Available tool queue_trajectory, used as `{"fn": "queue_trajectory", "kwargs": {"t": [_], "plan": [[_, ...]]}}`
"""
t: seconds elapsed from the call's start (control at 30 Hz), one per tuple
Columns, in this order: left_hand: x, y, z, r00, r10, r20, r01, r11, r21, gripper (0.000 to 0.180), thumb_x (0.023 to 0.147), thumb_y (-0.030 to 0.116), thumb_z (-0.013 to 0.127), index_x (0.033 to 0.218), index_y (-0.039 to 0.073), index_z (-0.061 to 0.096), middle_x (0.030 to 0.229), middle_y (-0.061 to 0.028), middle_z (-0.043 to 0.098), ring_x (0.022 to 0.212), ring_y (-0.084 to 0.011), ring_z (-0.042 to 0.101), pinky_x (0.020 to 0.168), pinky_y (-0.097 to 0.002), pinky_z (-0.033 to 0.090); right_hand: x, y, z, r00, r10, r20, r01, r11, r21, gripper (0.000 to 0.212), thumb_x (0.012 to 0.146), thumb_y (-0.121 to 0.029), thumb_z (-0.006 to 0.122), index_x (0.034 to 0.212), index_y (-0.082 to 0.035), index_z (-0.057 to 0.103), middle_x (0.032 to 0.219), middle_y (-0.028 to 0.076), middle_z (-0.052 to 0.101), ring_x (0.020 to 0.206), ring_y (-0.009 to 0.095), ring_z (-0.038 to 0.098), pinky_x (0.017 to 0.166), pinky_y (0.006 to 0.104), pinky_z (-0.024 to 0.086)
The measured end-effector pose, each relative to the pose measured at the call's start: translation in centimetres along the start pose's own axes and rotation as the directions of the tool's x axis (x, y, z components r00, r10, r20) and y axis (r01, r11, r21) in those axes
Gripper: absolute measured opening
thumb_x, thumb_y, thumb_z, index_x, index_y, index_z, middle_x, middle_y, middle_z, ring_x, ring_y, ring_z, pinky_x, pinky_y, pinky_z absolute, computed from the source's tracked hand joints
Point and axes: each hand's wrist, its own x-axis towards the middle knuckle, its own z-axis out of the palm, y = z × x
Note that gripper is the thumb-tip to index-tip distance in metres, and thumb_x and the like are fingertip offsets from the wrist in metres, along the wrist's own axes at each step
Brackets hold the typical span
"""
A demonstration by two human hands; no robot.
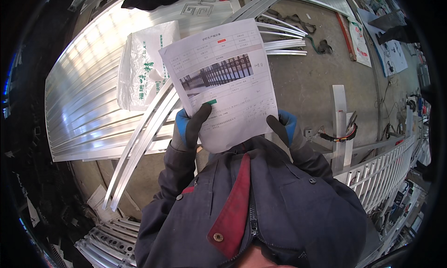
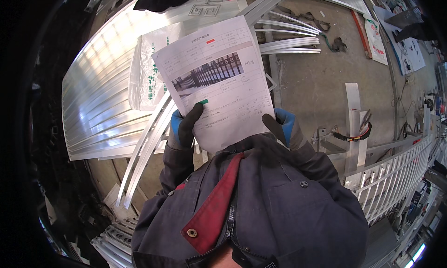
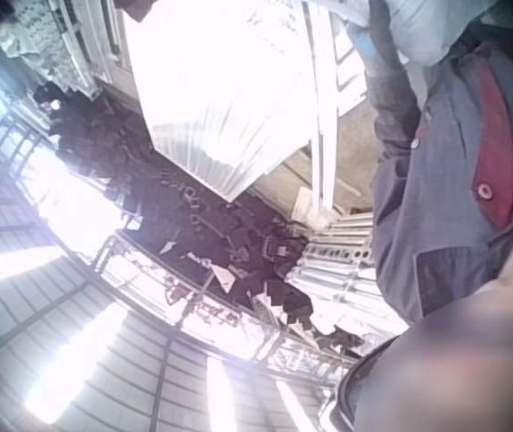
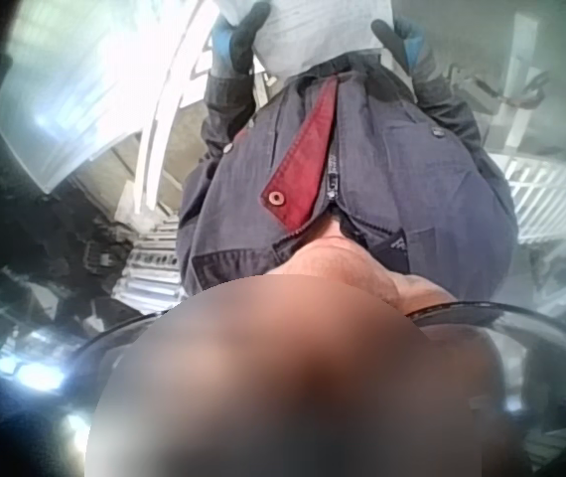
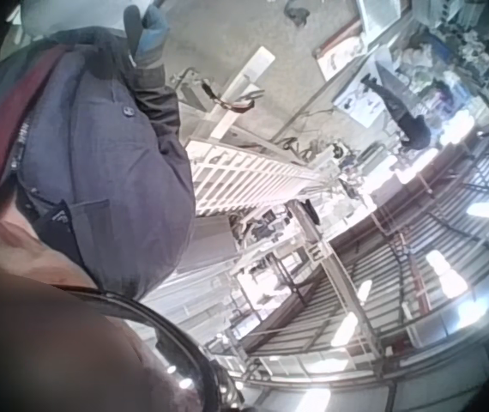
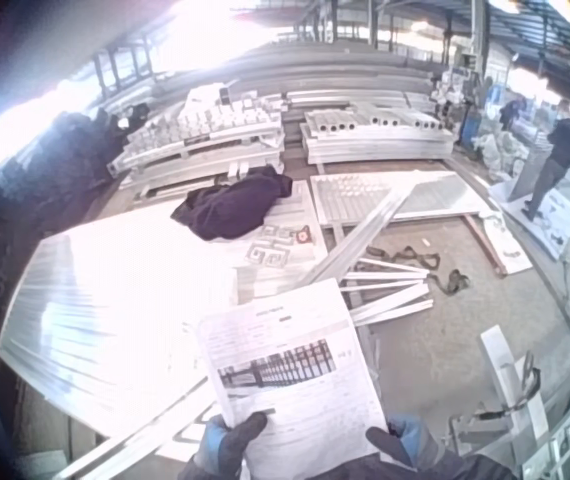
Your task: The person gathers and organizes papers, then picks up and aligns long metal bars with a partially assembled metal frame. The person positions the bars into the frame structure and adjusts their placement while working in a workshop environment.
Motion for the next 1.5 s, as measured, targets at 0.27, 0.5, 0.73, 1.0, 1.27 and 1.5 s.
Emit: {"fn": "queue_trajectory", "kwargs": {"t": [0.27,0.5,0.73,1.0,1.27,1.5], "plan": [[0.2,-0.1,-0.1,1.0,0.002,0.008,-0.001,1.0,-0.01,0.046,0.093,0.022,0.075,0.128,-0.006,0.064,0.118,-0.0148,0.071,0.104,-0.0228,0.07,0.087,-0.0339,0.057,-0.1,-0.4,0.1,0.999,0.035,-0.012,-0.035,0.999,-0.016,0.029,0.102,-0.019,0.067,0.122,0.001,0.069,0.107,0.002,0.072,0.095,0.008,0.061,0.083,0.0276,0.051],[0.3,-0.1,0.0,1.0,-0.009,0.003,0.009,1.0,0.003,0.041,0.093,0.019,0.074,0.126,-0.003,0.065,0.116,-0.0124,0.071,0.102,-0.0216,0.07,0.089,-0.0342,0.056,0.0,0.3,-0.1,0.998,0.056,0.001,-0.056,0.998,0.015,0.029,0.102,-0.019,0.066,0.122,0.002,0.069,0.109,0.003,0.072,0.097,0.009,0.062,0.086,0.0283,0.052],[0.3,-0.1,-0.1,1.0,-0.003,0.001,0.003,1.0,0.019,0.046,0.093,0.023,0.075,0.126,-0.007,0.065,0.117,-0.0159,0.071,0.102,-0.0231,0.07,0.087,-0.0342,0.058,0.1,0.6,-0.1,0.997,0.075,-0.018,-0.075,0.997,-0.014,0.029,0.102,-0.018,0.066,0.122,0.002,0.069,0.111,0.005,0.073,0.098,0.01,0.063,0.086,0.0293,0.052],[0.3,0.1,0.0,0.999,-0.035,-0.009,0.035,0.999,0.016,0.043,0.092,0.019,0.074,0.127,-0.004,0.065,0.117,-0.013,0.071,0.101,-0.0225,0.069,0.088,-0.0351,0.056,0.0,-0.1,0.5,0.993,0.116,-0.036,-0.114,0.992,0.059,0.029,0.101,-0.018,0.066,0.122,0.002,0.069,0.109,0.004,0.073,0.097,0.01,0.062,0.085,0.0292,0.052],[1.0,-0.8,-0.2,1.0,-0.01,-0.01,0.01,1.0,0.02,0.044,0.092,0.02,0.075,0.127,-0.004,0.064,0.116,-0.0131,0.071,0.1,-0.022,0.07,0.088,-0.035,0.056,0.1,-0.7,0.1,0.995,0.086,-0.045,-0.083,0.995,0.06,0.028,0.101,-0.02,0.067,0.119,0.002,0.07,0.107,0.004,0.073,0.094,0.008,0.062,0.082,0.0285,0.052],[2.3,-1.3,0.2,0.947,-0.18,0.268,0.205,0.976,-0.07,0.065,0.101,0.036,0.06,0.153,0.0,0.041,0.152,-0.0167,0.049,0.139,-0.0297,0.049,0.115,-0.0439,0.04,0.1,-0.9,-1.2,0.989,0.115,-0.097,-0.151,0.724,-0.673,0.052,0.093,-0.052,0.071,0.112,-0.004,0.072,0.092,0.015,0.074,0.083,0.016,0.066,0.076,0.0373,0.054]]}}
